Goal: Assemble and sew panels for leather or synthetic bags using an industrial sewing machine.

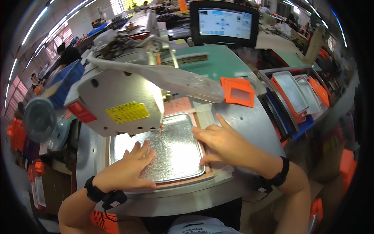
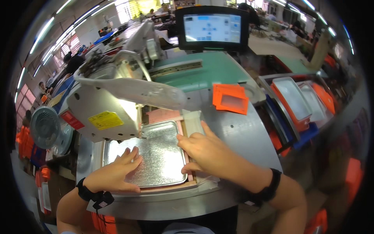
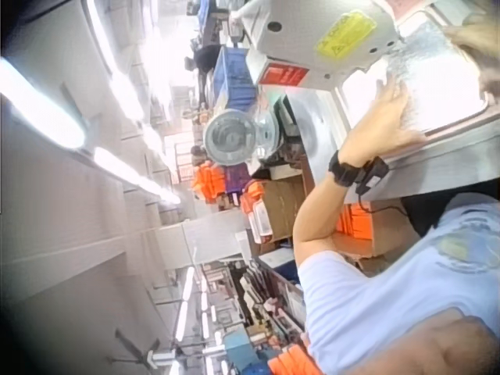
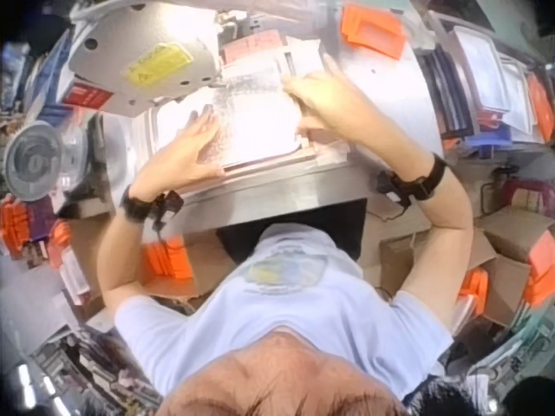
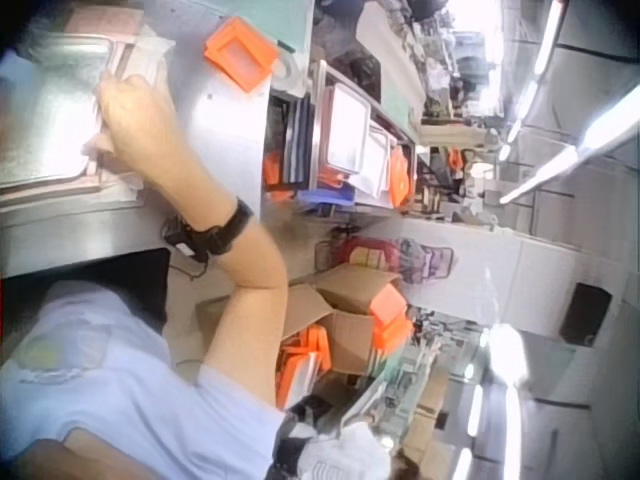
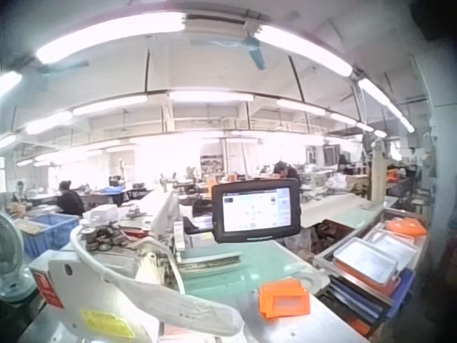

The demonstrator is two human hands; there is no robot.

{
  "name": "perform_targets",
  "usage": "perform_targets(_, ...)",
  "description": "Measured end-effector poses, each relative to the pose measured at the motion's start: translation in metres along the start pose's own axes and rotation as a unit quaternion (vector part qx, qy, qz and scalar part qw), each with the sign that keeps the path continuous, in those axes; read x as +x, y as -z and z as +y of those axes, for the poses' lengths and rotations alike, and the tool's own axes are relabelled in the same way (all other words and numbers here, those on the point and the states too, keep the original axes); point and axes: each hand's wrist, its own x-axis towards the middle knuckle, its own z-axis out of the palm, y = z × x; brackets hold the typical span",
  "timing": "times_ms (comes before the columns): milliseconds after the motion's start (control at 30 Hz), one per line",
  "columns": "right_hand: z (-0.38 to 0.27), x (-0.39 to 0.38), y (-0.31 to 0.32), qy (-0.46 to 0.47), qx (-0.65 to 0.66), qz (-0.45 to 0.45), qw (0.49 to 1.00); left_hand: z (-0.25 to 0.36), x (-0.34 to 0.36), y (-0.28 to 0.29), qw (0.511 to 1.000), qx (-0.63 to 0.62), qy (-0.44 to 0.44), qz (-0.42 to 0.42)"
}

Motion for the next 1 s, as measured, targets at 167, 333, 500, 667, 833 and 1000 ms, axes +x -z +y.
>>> perform_targets(167,0.019,0.015,0.01,-0.03,0.069,-0.082,0.994,-0.001,0.0,-0.007,0.995,-0.092,0.015,0.021)
perform_targets(333,0.035,0.023,0.01,0.015,0.074,-0.087,0.993,0.001,-0.002,-0.009,0.993,-0.109,0.024,0.034)
perform_targets(500,0.016,0.023,0.011,0.056,-0.109,-0.086,0.989,0.003,-0.003,-0.011,0.994,-0.102,0.024,0.031)
perform_targets(667,0.011,0.024,-0.001,0.057,-0.096,-0.033,0.993,0.01,-0.001,-0.002,0.992,-0.12,0.033,0.029)
perform_targets(833,0.005,0.029,0.0,0.004,-0.081,-0.08,0.993,0.011,0.004,-0.001,0.994,-0.103,0.03,0.01)
perform_targets(1000,0.003,0.045,0.007,-0.031,-0.118,-0.182,0.976,0.011,0.004,-0.002,0.991,-0.128,0.04,0.007)
